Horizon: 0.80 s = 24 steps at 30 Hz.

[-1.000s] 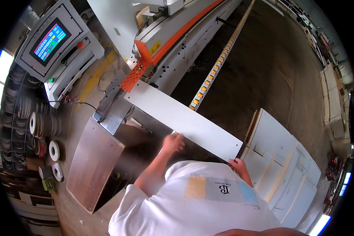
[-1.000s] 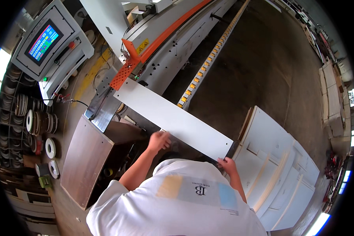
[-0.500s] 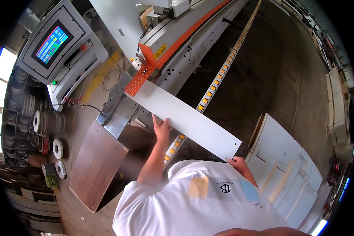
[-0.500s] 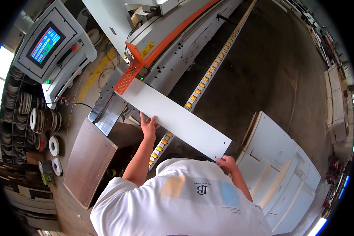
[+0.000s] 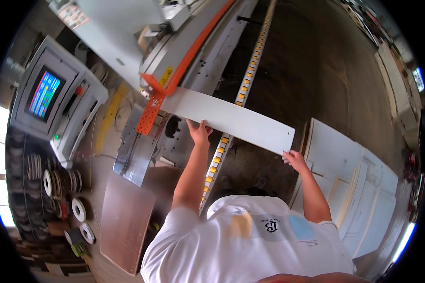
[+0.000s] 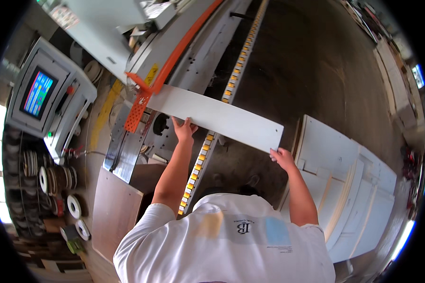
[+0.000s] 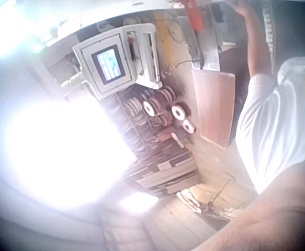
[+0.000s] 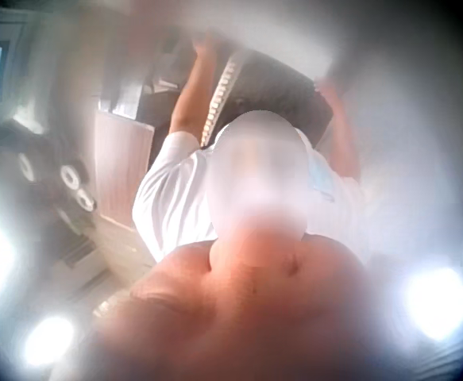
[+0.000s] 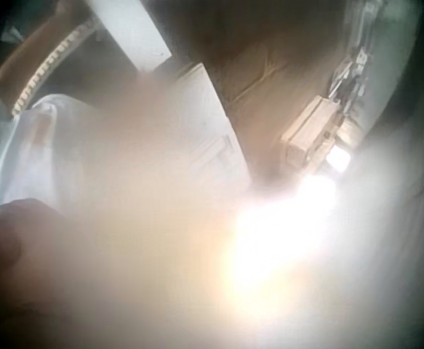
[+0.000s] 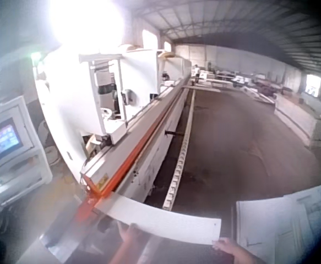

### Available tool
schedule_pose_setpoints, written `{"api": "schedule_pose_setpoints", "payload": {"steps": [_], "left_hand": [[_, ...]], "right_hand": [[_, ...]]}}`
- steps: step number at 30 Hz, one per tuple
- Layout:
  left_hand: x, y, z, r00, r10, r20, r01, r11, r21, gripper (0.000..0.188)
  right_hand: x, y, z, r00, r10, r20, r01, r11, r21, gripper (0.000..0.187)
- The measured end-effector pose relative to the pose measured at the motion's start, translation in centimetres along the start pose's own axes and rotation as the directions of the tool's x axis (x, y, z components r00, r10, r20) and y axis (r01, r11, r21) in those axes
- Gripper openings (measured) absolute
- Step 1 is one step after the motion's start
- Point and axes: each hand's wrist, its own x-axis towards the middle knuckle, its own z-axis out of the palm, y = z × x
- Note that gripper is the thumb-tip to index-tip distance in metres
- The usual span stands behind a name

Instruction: The person repeatedly picks up white rectangular panels from a stack, places them on a machine table, and then returns them to the stack. The person also moves a large white sheet and a long white strip. The task involves repetitive handling and stacking of panels in a workshop setting.

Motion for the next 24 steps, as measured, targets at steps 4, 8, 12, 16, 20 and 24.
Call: {"api": "schedule_pose_setpoints", "payload": {"steps": [4, 8, 12, 16, 20, 24], "left_hand": [[1.5, 0.1, 2.8, 0.991, -0.118, 0.060, 0.113, 0.990, 0.087, 0.081], [-2.2, -1.6, 4.1, 0.971, -0.141, 0.195, 0.097, 0.971, 0.219, 0.055], [-12.3, -2.7, 8.4, 0.841, -0.326, 0.431, 0.234, 0.939, 0.253, 0.013], [-18.7, -8.0, 8.0, 0.775, -0.474, 0.418, 0.244, 0.834, 0.495, 0.020], [-21.1, -12.3, 6.8, 0.608, -0.676, 0.417, -0.046, 0.495, 0.868, 0.026], [-22.0, -15.2, 7.2, 0.486, -0.756, 0.438, -0.440, 0.222, 0.870, 0.032]], "right_hand": [[-0.6, 2.5, 0.9, 0.967, -0.019, -0.254, -0.009, 0.994, -0.109, 0.061], [-6.6, 3.2, 0.5, 0.933, 0.004, -0.360, -0.095, 0.968, -0.234, 0.052], [-11.5, 13.5, -1.0, 0.879, 0.197, -0.433, -0.304, 0.933, -0.193, 0.049], [-18.0, 20.6, -4.2, 0.742, 0.400, -0.537, -0.475, 0.880, -0.001, 0.041], [-22.6, 29.2, -9.2, 0.553, 0.497, -0.669, -0.556, 0.818, 0.149, 0.035], [-24.2, 35.7, -16.3, 0.326, 0.410, -0.852, -0.562, 0.809, 0.174, 0.029]]}}
